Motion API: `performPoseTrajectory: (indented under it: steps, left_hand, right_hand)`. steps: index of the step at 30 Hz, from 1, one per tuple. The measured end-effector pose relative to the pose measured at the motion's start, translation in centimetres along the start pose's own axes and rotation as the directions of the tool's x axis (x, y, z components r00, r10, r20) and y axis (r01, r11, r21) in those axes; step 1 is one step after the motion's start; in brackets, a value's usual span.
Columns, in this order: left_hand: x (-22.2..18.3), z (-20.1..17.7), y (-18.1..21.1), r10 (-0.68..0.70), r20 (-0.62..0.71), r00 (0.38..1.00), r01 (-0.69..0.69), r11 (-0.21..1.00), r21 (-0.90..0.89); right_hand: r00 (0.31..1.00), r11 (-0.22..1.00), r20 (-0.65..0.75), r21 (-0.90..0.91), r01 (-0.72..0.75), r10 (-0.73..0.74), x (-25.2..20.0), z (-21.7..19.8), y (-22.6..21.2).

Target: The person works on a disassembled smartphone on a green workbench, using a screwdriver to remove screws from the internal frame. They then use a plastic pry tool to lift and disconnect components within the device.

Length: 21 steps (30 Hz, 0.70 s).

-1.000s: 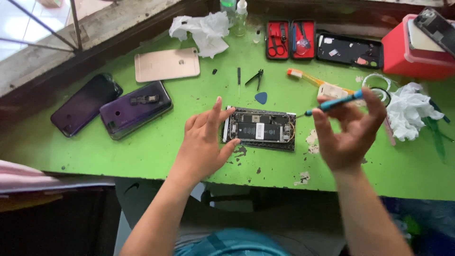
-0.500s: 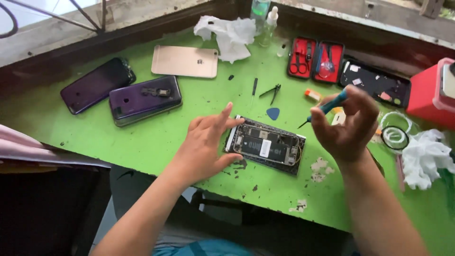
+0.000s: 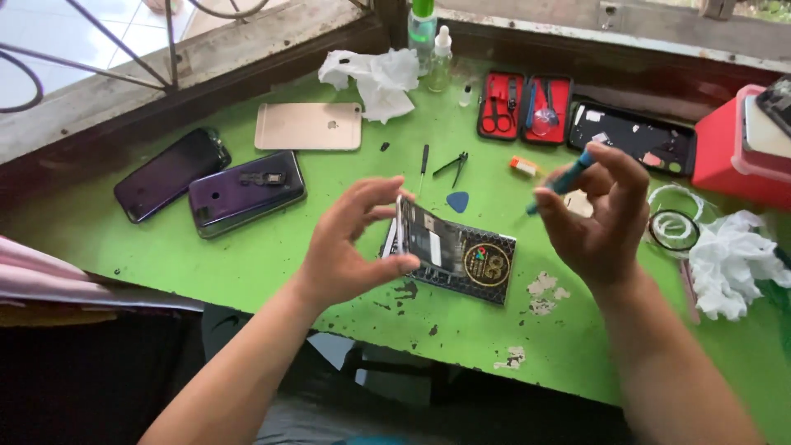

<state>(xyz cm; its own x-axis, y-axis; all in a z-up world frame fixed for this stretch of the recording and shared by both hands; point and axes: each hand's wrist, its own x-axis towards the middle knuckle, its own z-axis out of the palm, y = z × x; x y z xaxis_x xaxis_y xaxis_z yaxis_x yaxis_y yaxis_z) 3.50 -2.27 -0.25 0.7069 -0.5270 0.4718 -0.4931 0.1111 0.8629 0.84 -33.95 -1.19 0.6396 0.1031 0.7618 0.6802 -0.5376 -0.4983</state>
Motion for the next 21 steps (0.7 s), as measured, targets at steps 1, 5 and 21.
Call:
performPoseTrajectory:
  steps: [1,5,21]
  left_hand:
    - [0.4,0.5,-1.0,0.01,-0.001,1.0,-0.01,1.0,0.006]
    - [3.6,1.4,-2.8,-0.202,-0.252,0.946,0.044,0.854,-0.519]
    - [8.6,6.8,-5.4,-0.555,0.129,0.822,0.211,0.086,-0.974]
  right_hand:
    - [1.0,1.0,-0.004,0.0,0.011,-0.011,-0.2,0.1,-0.1]
    - [0.836,0.661,0.326,0.512,-0.548,0.441,-0.6,1.0,-1.6]
    - [0.841,0.865,-0.207,0.162,-0.474,0.5,-0.9,0.4,1.4]
